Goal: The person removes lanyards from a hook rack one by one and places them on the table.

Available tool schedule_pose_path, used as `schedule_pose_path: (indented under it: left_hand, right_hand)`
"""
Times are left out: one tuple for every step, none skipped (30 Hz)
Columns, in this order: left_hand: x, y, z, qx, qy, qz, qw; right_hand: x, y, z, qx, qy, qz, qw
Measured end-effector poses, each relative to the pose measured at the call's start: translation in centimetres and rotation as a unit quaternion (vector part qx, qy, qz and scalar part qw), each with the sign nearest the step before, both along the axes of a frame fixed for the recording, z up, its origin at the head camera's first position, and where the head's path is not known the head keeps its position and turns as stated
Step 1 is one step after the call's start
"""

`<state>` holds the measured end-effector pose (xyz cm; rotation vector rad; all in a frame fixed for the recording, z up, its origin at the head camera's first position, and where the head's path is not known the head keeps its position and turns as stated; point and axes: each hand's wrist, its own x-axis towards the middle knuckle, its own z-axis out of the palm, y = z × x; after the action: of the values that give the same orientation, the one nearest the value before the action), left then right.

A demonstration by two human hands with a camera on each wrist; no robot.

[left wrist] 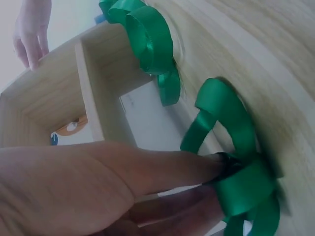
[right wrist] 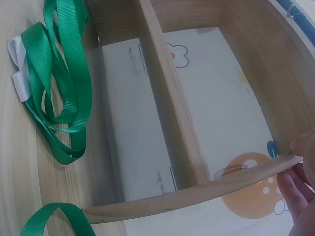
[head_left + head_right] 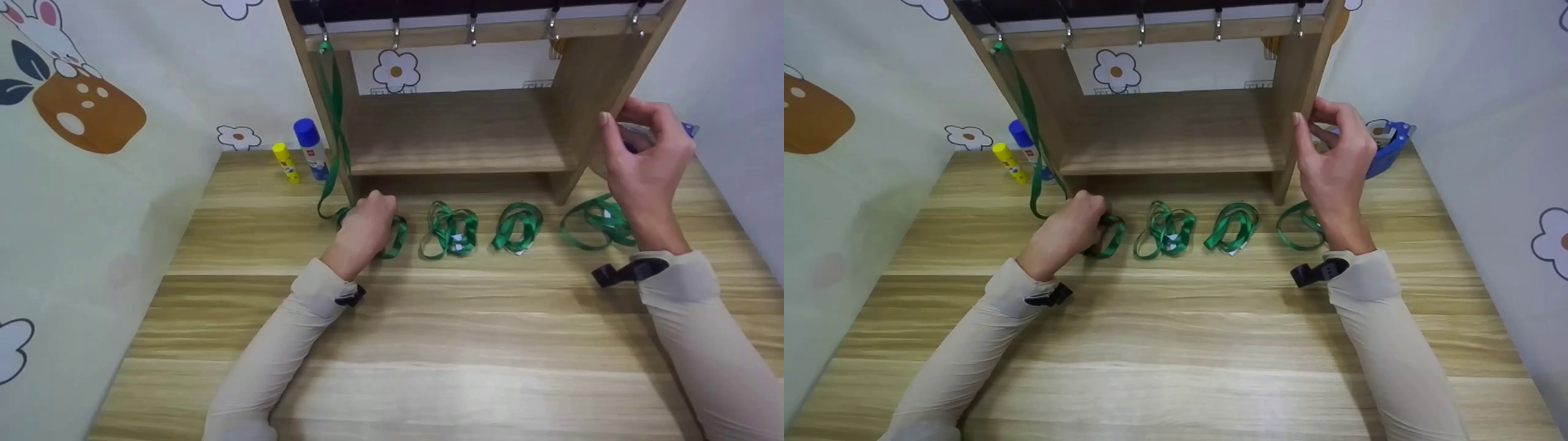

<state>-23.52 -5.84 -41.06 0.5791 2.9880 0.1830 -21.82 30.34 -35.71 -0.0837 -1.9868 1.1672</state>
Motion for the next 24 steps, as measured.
schedule_pose_path:
  left_hand:
    - [0.1,0.0,0.2,0.0,-0.004,0.002,1.0]
    - [0.2,0.0,0.4,0.002,-0.007,0.002,1.0]
    - [0.4,-0.1,0.8,0.004,-0.008,-0.001,1.0]
    - [0.6,-0.1,1.3,0.008,-0.009,-0.003,0.9999]
    - [0.8,-0.3,1.9,0.015,-0.006,-0.005,0.9999]
    - [0.9,-0.5,2.6,0.026,0.003,-0.005,0.9996]
    - [0.9,-0.7,3.4,0.042,0.012,-0.002,0.999]
    - [1.0,-1.1,4.3,0.064,0.02,0.006,0.9977]
    - [1.0,-1.5,5.1,0.088,0.031,0.018,0.9955]
    - [1.0,-2.0,6.0,0.114,0.052,0.031,0.9916]
    - [0.9,-2.5,6.8,0.153,0.082,0.042,0.9839]
    - [0.8,-3.1,7.6,0.189,0.118,0.052,0.9736]
    - [0.7,-3.7,8.2,0.228,0.154,0.06,0.9595]
    - [0.6,-4.3,8.7,0.263,0.194,0.066,0.9429]
    - [0.5,-4.9,9.0,0.29,0.234,0.068,0.9253]
    - [0.3,-5.5,9.3,0.316,0.271,0.07,0.9066]
    - [0.1,-5.9,9.4,0.341,0.295,0.073,0.8894]
    - [-0.1,-6.4,9.5,0.357,0.309,0.081,0.8779]
    - [-0.4,-6.8,9.5,0.374,0.311,0.086,0.8694]
    - [-0.6,-7.1,9.4,0.388,0.308,0.093,0.8638]
    - [-0.9,-7.4,9.2,0.403,0.3,0.099,0.8593]
    - [-1.2,-7.6,8.9,0.418,0.29,0.103,0.8547]
    - [-1.6,-7.9,8.6,0.432,0.281,0.104,0.8505]
    - [-1.9,-8.2,8.2,0.444,0.273,0.104,0.8474]
  right_hand:
    - [0.0,0.0,0.0,0.0,-0.001,-0.001,1.0]
    - [0.0,0.0,0.0,0.0,-0.001,-0.001,1.0]
    - [0.0,0.0,0.0,0.0,-0.001,-0.001,1.0]
    - [0.0,0.0,0.0,0.001,-0.002,-0.002,1.0]
    - [0.0,0.1,0.0,0.002,-0.002,-0.002,1.0]
    - [0.0,0.1,0.0,0.003,-0.003,-0.002,1.0]
    - [0.0,0.1,0.0,0.003,-0.004,-0.002,1.0]
    - [0.0,0.1,-0.1,0.003,-0.004,-0.002,1.0]
    - [-0.1,0.2,-0.1,0.003,-0.003,-0.001,1.0]
    - [-0.2,0.1,0.0,0.003,-0.002,-0.001,1.0]
    - [-0.2,0.1,0.0,0.003,0.002,0.001,1.0]
    - [-0.3,0.2,0.0,0.002,0.006,0.003,1.0]
    - [-0.3,0.2,0.0,0.002,0.009,0.004,0.9999]
    - [-0.4,0.2,-0.1,0.001,0.012,0.006,0.9999]
    - [-0.4,0.2,-0.1,0.002,0.014,0.006,0.9999]
    - [-0.4,0.3,-0.2,0.002,0.016,0.006,0.9999]
    - [-0.4,0.3,-0.2,0.002,0.016,0.006,0.9999]
    - [-0.4,0.3,-0.3,0.003,0.013,0.004,0.9999]
    - [-0.4,0.4,-0.3,0.003,0.011,0.002,0.9999]
    - [-0.4,0.4,-0.4,0.004,0.008,0.0,1.0]
    - [-0.4,0.4,-0.4,0.004,0.006,-0.002,1.0]
    - [-0.4,0.4,-0.5,0.004,0.003,-0.003,1.0]
    - [-0.4,0.4,-0.6,0.005,0.001,-0.004,1.0]
    - [-0.4,0.5,-0.7,0.005,0.0,-0.005,1.0]
